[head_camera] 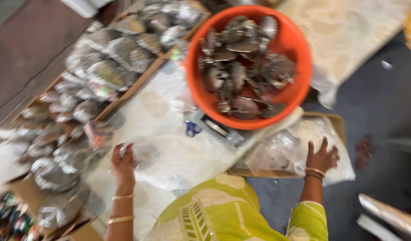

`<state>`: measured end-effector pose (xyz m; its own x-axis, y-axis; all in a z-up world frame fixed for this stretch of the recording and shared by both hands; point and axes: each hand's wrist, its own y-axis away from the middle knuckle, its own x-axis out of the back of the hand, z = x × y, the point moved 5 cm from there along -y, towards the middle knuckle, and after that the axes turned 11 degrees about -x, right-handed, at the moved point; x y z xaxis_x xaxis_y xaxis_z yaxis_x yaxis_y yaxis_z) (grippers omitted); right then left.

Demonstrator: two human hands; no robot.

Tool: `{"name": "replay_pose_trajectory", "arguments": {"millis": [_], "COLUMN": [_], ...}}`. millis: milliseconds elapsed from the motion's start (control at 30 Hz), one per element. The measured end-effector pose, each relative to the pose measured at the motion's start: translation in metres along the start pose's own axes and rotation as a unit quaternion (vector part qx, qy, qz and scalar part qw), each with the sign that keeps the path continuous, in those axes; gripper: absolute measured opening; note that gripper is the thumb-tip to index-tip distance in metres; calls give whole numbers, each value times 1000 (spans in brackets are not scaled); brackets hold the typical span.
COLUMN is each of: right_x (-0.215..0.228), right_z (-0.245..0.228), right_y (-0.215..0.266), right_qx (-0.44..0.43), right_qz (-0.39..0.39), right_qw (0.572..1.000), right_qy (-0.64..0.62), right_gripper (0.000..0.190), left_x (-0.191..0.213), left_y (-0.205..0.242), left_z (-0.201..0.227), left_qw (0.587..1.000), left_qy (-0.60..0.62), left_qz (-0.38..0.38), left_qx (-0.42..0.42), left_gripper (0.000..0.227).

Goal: The person wraps decorative silver-colored items in bubble wrap and secures them with tape before placing them into a large orange basin.

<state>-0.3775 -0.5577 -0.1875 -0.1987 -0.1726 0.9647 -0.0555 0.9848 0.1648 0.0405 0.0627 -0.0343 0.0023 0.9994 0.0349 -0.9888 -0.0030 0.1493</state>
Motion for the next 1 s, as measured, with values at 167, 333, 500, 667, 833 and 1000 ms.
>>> {"name": "replay_pose_trajectory", "arguments": {"millis": [167, 333, 500, 667, 833, 1000], "right_x": [-125, -174, -116, -30, 8, 96], "right_z": [39, 45, 15, -31, -106, -283], "right_y": [-37, -94, -92, -14, 86, 270], "right_qx": [-88, -164, -132, -9, 289, 489], "right_qz": [-165, -256, -232, 49, 112, -228], "right_qw": [977, 948, 956, 992, 807, 701], "right_qy": [100, 93, 122, -118, -502, -466], "right_gripper": [106, 110, 109, 67, 50, 62], "left_x": [5, -5, -3, -1, 0, 0], "left_y": [6, 12, 11, 15, 12, 19], "left_z": [15, 38, 37, 41, 36, 37], "left_qw": [1000, 998, 998, 995, 988, 977], "left_qy": [7, -57, -56, -75, -75, -111], "left_qz": [24, -18, -35, -54, -101, -100], "left_qx": [-6, -10, -17, -32, -84, -152], "left_gripper": [18, 11, 15, 18, 17, 18]}}
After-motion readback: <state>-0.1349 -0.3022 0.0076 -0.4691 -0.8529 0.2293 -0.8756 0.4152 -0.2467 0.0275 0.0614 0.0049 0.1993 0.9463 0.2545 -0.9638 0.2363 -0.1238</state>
